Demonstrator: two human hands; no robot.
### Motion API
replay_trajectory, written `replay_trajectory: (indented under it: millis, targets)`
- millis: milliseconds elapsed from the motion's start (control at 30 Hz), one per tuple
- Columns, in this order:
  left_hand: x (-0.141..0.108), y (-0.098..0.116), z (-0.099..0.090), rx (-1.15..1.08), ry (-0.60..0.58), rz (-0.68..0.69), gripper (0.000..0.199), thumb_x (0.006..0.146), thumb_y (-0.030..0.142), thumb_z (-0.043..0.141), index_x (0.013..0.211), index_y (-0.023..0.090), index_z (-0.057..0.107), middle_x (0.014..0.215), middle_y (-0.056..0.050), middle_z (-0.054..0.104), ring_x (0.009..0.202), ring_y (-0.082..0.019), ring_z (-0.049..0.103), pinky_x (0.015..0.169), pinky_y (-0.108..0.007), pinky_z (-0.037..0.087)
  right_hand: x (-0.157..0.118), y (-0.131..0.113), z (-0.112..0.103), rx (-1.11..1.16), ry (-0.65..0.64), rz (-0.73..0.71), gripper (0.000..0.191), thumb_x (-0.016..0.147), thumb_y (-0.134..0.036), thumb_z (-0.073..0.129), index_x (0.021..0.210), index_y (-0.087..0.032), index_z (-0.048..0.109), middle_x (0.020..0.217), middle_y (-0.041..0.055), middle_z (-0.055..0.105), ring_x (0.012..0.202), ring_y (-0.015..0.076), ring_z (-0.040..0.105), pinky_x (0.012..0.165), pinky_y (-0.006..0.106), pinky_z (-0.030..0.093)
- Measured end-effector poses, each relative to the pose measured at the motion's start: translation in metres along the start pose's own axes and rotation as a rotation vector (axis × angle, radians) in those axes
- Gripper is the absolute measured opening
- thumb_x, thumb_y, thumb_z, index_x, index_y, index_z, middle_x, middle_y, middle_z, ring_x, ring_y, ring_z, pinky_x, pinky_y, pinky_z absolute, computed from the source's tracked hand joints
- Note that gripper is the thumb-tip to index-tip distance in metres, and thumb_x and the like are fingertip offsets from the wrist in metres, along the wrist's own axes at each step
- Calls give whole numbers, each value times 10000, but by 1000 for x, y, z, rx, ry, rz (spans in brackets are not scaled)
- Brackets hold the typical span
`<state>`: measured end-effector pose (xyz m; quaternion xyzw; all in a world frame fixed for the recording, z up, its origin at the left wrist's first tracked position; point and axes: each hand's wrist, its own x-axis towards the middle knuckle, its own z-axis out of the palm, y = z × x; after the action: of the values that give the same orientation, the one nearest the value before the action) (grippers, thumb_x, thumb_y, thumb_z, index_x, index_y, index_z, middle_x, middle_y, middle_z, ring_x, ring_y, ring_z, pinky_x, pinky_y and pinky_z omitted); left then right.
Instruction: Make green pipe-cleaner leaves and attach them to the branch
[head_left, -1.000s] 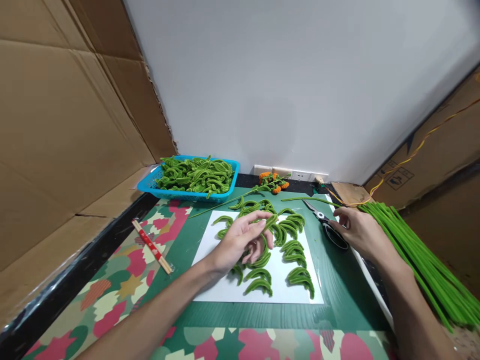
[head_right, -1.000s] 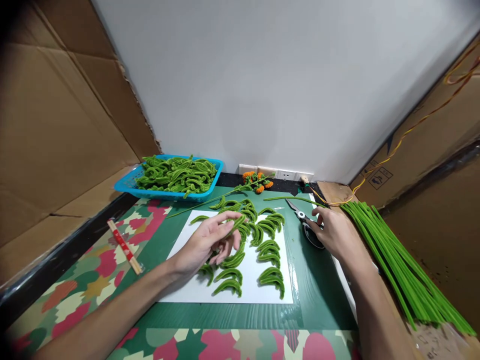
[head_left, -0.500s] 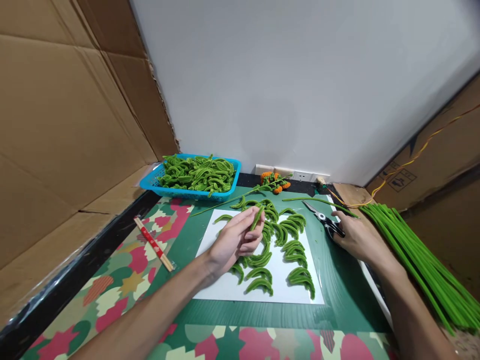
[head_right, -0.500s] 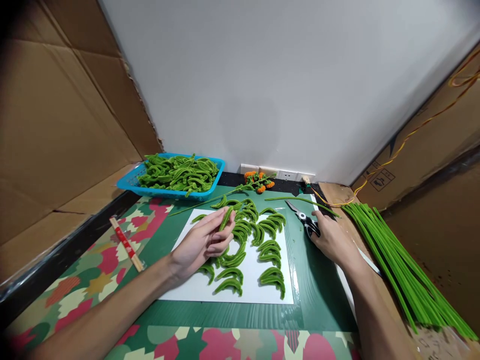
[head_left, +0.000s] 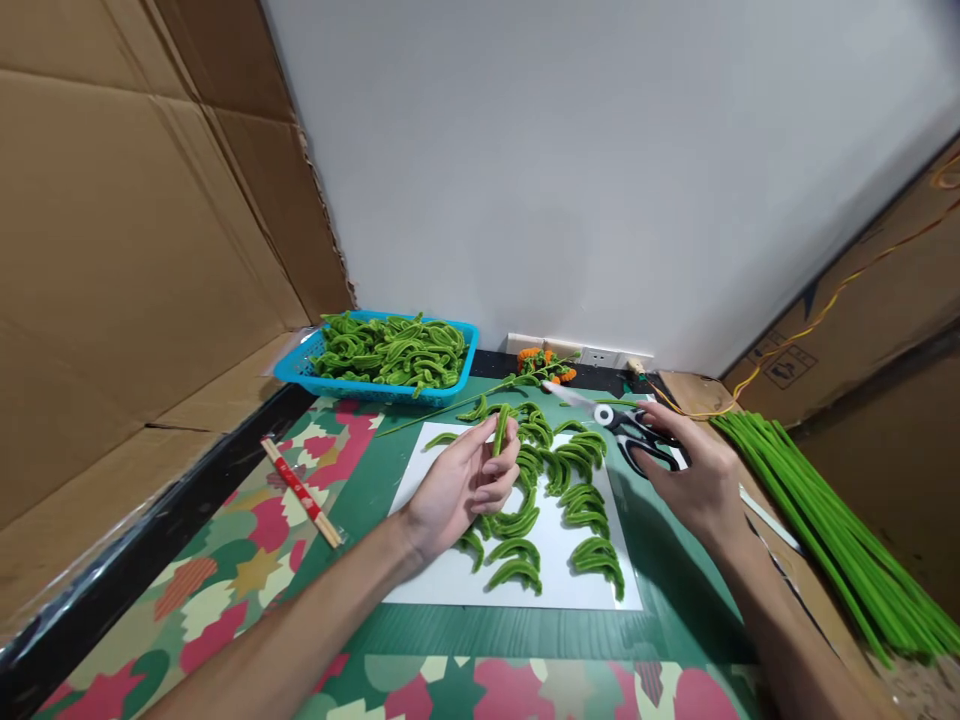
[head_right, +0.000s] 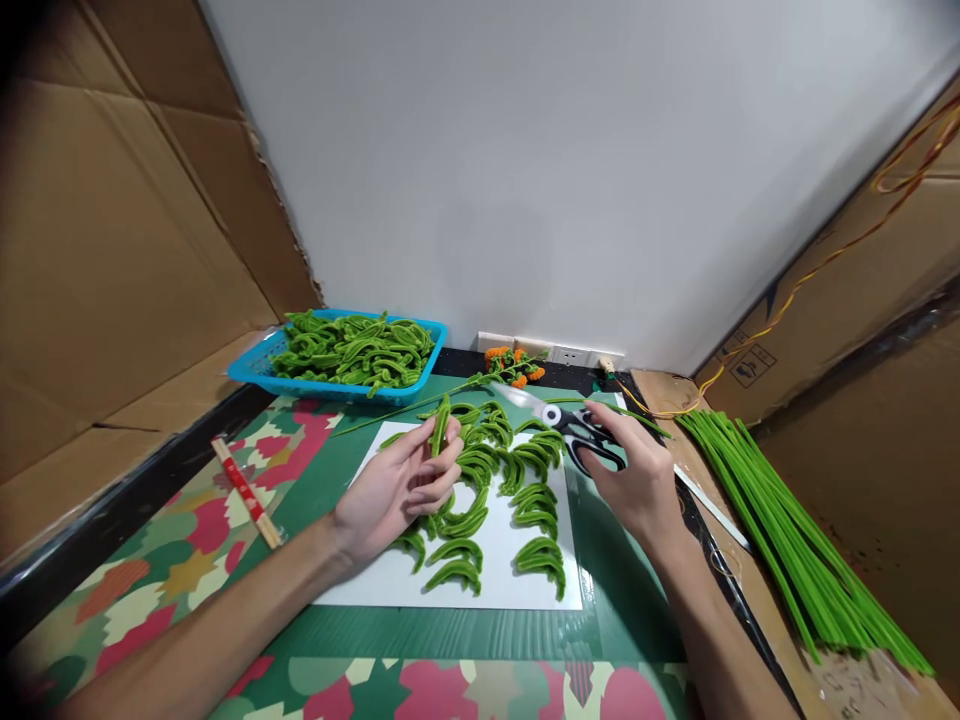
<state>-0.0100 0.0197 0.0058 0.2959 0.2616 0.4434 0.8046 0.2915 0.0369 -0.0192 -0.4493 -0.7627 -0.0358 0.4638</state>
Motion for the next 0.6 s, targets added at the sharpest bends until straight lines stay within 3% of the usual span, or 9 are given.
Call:
replay_trajectory:
  millis: [100, 200, 600]
  targets:
    - [0, -1, -1, 30, -17, 64, 251, 1056, 396, 608, 931, 203, 505, 681, 84, 347, 429, -44, 275, 397, -141, 195, -1, -16, 4, -16, -67, -160, 544, 968, -118, 644, 1490, -268, 609, 1111, 90, 774, 974, 269, 713, 871, 441, 616]
    - [0, -3, -2, 54, -20, 78, 255, 1059, 399, 604, 936, 209, 485, 685, 83, 372, 422, -45, 310, 397, -145, 203, -2, -24, 7, -17, -106, -221, 660, 956, -106, 653, 1578, -285, 529, 1087, 92, 751, 950, 276, 668, 842, 454, 607]
    - [2, -10, -2, 147, 0, 44, 208, 1069, 373, 572, 969, 223, 468, 687, 76, 433, 413, -51, 351, 390, -135, 243, -10, -29, 14, -112, -106, -278, 641, 983, -135, 667, 1592, -253, 504, 1071, 91, 736, 936, 263, 668, 824, 409, 588]
